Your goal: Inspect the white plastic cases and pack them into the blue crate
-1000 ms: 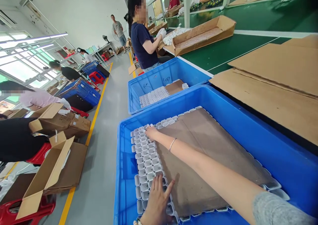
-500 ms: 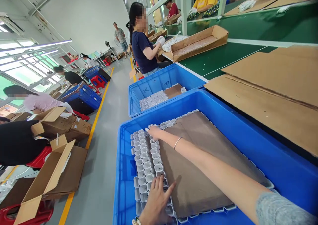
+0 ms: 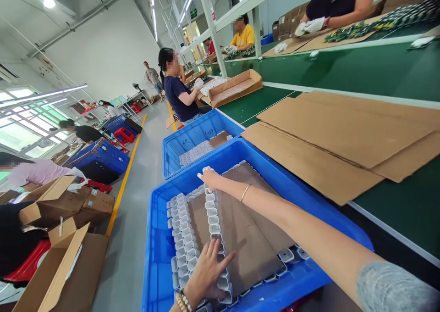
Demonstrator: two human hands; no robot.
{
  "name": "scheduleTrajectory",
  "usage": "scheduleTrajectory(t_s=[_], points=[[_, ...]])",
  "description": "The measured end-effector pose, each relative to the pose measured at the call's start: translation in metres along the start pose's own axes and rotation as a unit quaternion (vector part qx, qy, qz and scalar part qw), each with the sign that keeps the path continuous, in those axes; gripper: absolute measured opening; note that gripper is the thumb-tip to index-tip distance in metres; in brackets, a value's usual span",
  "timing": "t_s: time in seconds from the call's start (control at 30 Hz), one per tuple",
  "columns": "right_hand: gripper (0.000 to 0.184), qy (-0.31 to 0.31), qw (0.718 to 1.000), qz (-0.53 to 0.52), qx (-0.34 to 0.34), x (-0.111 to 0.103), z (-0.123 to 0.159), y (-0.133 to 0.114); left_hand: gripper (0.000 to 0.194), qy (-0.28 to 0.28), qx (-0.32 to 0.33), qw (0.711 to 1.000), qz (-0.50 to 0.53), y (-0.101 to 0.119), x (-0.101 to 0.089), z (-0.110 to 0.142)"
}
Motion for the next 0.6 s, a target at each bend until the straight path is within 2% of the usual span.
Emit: scheduleTrajectory(t_s=[0.13, 0.37, 0.47, 0.6], points=[[0.051, 0.03, 0.998, 0.01, 0.045, -0.042, 0.025, 0.033, 0.132, 0.035, 0.038, 0.998, -0.043, 0.0, -0.04, -0.013], [0.075, 0.122, 0.977, 0.036, 0.169, -0.14, 0.087, 0.102, 0.13, 0.053, 0.137, 0.979, -0.145, -0.008, -0.133, -0.047], [0.07, 0.159, 0.958, 0.058, 0.233, -0.187, 0.127, 0.132, 0.135, 0.07, 0.199, 0.957, -0.197, 0.001, -0.18, -0.069], [0.065, 0.206, 0.921, 0.095, 0.317, -0.248, 0.2, 0.168, 0.137, 0.098, 0.285, 0.917, -0.262, 0.031, -0.246, -0.1]])
Point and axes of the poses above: each hand's wrist, its own z-axis away from the middle knuckle, its own x-axis out of the palm, y = z × x, the point moved 2 cm from there along -z, towards the middle knuckle, and after that the axes turned 9 degrees about y, right-handed, at the moved point
